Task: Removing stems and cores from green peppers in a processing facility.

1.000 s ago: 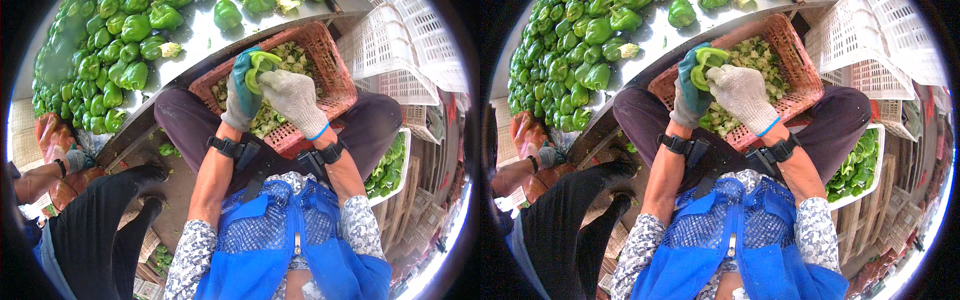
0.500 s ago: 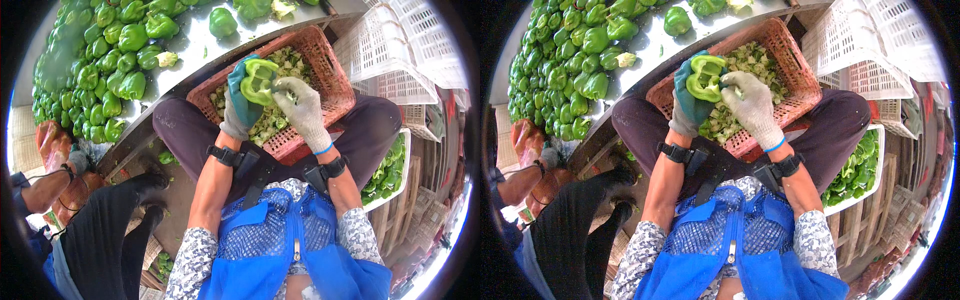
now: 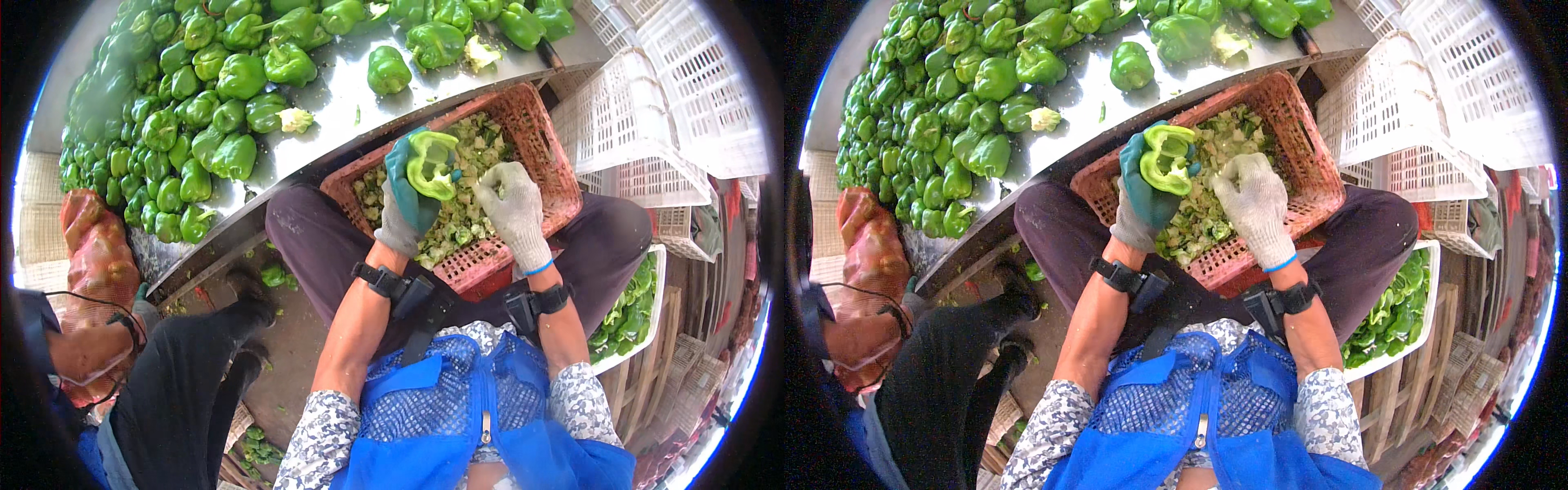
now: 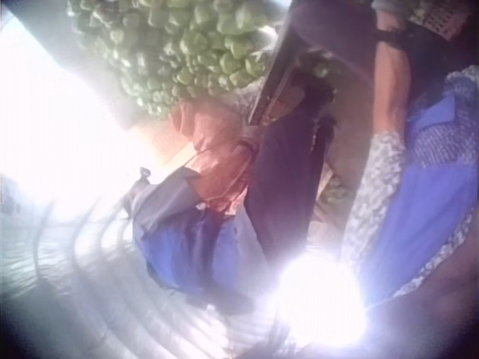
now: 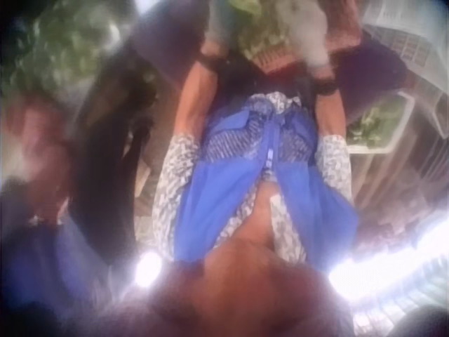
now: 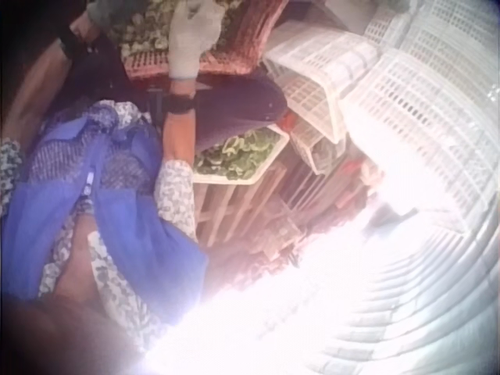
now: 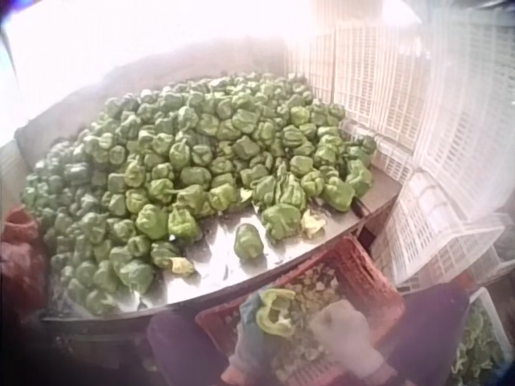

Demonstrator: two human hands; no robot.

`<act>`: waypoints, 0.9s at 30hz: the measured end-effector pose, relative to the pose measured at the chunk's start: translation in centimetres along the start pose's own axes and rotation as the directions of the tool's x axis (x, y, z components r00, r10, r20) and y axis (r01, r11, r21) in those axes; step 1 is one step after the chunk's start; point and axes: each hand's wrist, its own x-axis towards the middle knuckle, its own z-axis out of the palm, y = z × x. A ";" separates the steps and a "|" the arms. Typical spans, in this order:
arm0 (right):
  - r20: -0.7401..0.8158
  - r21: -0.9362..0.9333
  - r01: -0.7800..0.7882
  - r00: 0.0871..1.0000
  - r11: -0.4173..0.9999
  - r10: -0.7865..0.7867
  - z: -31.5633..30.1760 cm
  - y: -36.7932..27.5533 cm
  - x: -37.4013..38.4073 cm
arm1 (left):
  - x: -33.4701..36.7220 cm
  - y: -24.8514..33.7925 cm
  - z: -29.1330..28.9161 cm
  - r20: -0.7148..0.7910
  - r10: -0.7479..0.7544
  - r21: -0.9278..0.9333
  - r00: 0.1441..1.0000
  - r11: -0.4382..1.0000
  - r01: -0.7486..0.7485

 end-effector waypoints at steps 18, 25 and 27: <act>0.614 0.746 -0.634 0.774 -0.206 -0.157 -0.5 0.4 0.6 | 0.7 -0.6 -2.1 -0.188 0.123 0.098 0.974 0.990 -0.106; 0.570 0.817 -0.574 0.818 -0.048 -0.073 0.5 -0.3 0.5 | 0.0 0.2 0.2 0.091 -0.115 -0.035 0.989 0.992 0.118; 0.548 0.804 -0.576 0.814 -0.148 -0.193 -0.4 2.6 -1.0 | 0.8 -0.8 0.4 0.023 -0.037 -0.014 0.999 0.999 0.038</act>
